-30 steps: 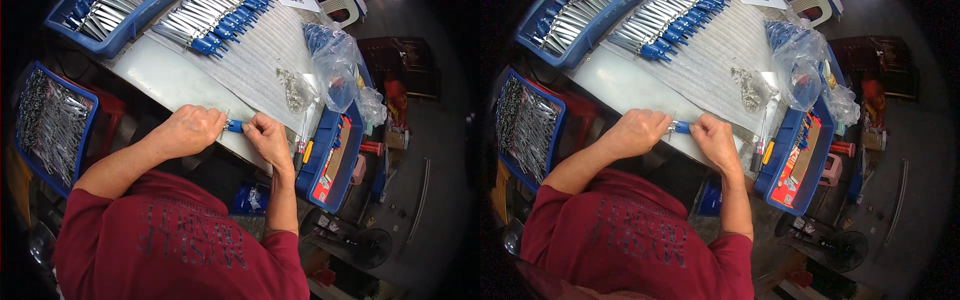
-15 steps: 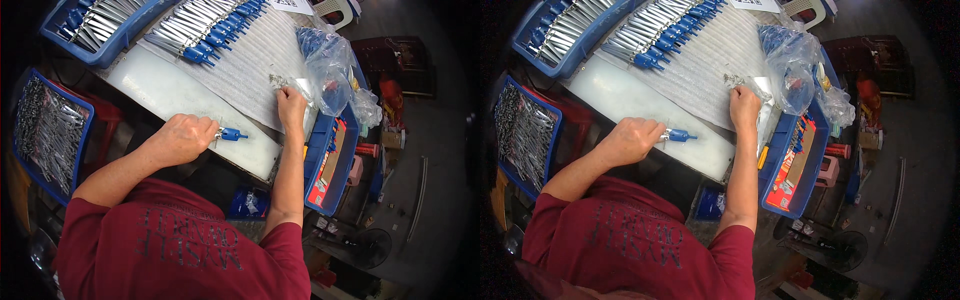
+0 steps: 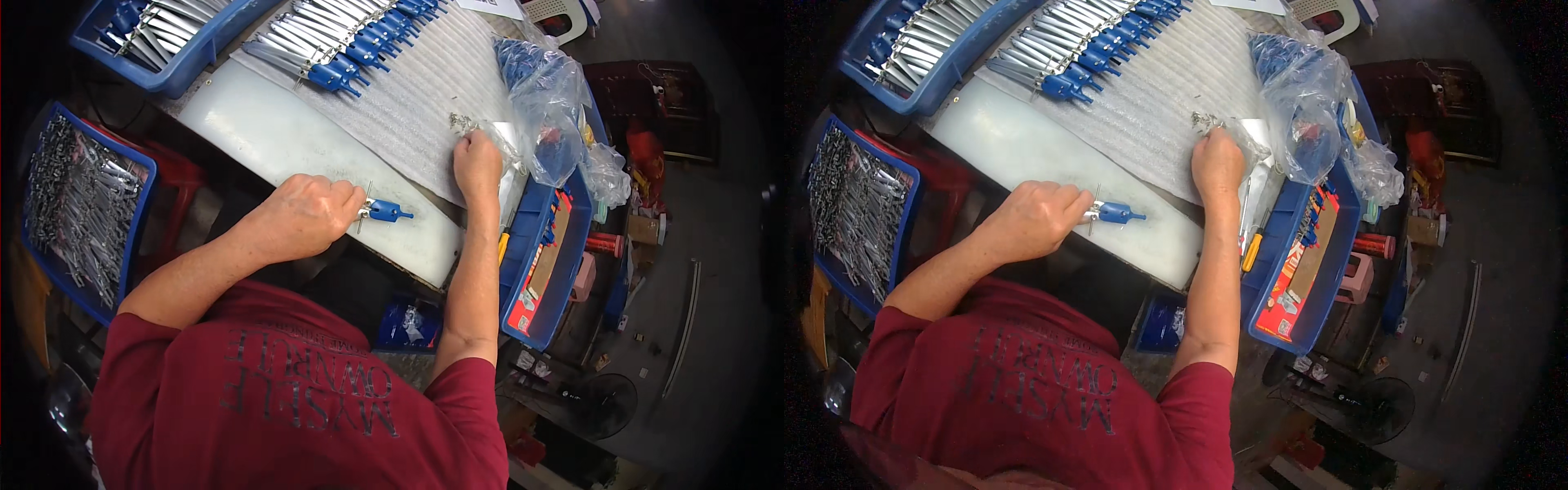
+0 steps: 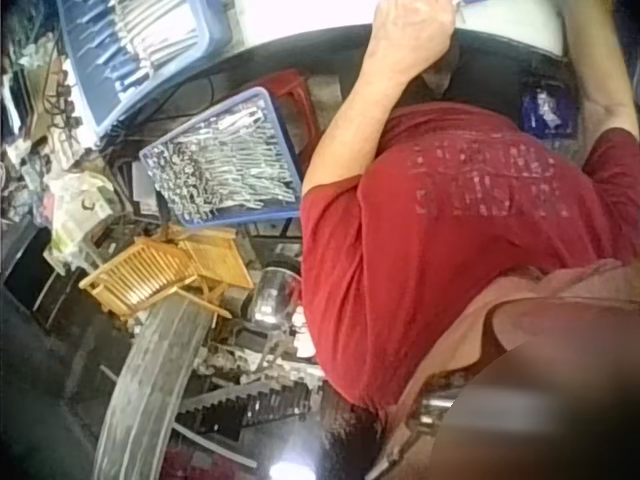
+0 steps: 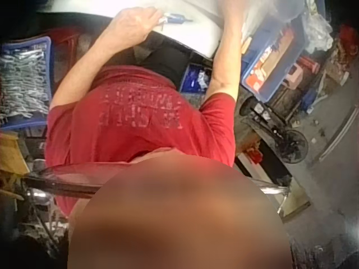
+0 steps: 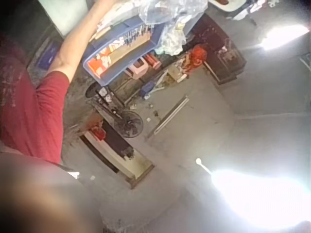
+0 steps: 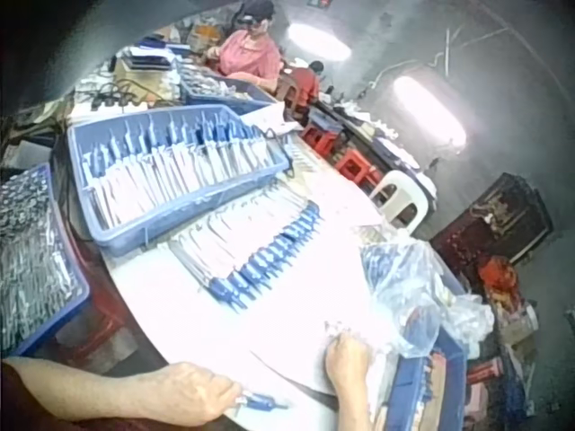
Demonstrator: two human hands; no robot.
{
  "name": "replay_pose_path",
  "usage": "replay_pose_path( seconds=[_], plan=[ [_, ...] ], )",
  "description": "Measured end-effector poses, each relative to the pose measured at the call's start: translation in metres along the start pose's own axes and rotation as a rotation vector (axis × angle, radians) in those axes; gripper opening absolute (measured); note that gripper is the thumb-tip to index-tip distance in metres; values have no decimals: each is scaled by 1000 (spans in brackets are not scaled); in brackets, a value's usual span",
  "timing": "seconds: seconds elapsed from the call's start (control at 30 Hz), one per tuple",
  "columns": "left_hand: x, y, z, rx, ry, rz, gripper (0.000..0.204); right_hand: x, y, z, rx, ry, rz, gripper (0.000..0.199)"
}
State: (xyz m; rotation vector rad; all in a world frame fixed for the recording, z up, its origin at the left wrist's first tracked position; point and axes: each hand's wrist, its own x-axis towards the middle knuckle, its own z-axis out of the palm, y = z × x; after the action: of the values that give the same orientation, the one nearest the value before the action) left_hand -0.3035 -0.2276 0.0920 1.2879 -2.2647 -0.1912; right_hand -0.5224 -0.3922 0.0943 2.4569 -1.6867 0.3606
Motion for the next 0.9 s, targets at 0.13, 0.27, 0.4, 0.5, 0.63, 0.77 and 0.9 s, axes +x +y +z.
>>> replay_pose_path(
  seconds=[0.13, 0.27, 0.4, 0.5, 0.63, 0.77, 0.9],
  plan=[
    [-1, 0, -2, 15, 25, 2, 11, -15, -12, -28, 501, -151, 182, 19],
    [-1, 0, 0, -4, 16, -4, 11, -49, -35, -55, 850, -368, 239, 16],
    [-1, 0, -1, 16, 10, -11, 12, -80, -53, -65, 907, -464, 177, 13],
    [-1, 0, 0, 17, 24, -9, 12, -91, -63, -71, 839, -507, 178, 13],
    [-2, 1, 1, 23, 29, -8, 12, -97, -71, -70, 765, -462, 146, 15],
    [-2, 1, 2, 52, 43, -3, 12, -97, -73, -67, 773, -427, 124, 16],
    [-2, 2, 2, 59, 45, 4, 12, -97, -75, -67, 741, -407, 122, 16]
  ],
)
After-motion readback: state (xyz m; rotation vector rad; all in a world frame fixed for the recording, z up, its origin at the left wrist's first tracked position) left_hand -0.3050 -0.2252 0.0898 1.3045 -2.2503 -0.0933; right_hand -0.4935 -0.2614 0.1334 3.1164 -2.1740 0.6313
